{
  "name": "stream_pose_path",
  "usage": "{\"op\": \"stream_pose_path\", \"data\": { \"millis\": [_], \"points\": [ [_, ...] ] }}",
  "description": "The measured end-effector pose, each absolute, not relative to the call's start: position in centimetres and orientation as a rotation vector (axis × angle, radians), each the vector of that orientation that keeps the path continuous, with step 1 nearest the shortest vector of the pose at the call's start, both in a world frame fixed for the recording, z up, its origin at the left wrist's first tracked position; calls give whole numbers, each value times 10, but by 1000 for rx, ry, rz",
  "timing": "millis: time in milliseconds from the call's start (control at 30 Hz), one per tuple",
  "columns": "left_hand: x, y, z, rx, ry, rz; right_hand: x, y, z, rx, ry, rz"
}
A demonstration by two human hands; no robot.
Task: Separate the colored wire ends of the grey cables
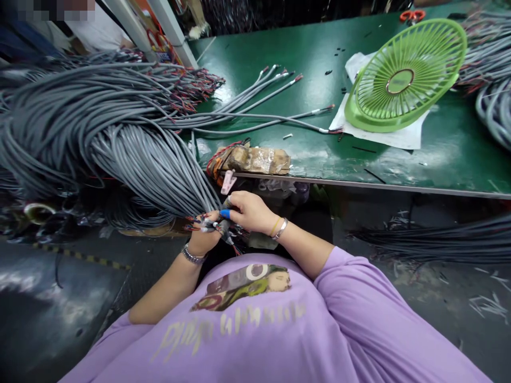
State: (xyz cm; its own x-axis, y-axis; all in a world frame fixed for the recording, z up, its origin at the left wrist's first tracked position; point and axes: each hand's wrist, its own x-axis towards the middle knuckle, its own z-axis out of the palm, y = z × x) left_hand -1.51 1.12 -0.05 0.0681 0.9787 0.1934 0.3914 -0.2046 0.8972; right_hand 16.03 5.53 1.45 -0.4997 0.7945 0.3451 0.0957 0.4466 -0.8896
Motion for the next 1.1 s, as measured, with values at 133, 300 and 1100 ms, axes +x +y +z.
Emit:
{"op": "stream_pose_path", "data": {
  "millis": [133, 300, 1100],
  "points": [
    [-12, 10, 0, 1567, 1386, 1194, 168, 49, 7, -811, -1648, 1203],
    [-3, 11, 3, 1408, 1332, 1289, 160, 39, -7, -790, -1227, 1604],
    [-14, 12, -14, 1346, 1266, 1414, 146, 48, -1, -882, -1156, 1683]
  ]
}}
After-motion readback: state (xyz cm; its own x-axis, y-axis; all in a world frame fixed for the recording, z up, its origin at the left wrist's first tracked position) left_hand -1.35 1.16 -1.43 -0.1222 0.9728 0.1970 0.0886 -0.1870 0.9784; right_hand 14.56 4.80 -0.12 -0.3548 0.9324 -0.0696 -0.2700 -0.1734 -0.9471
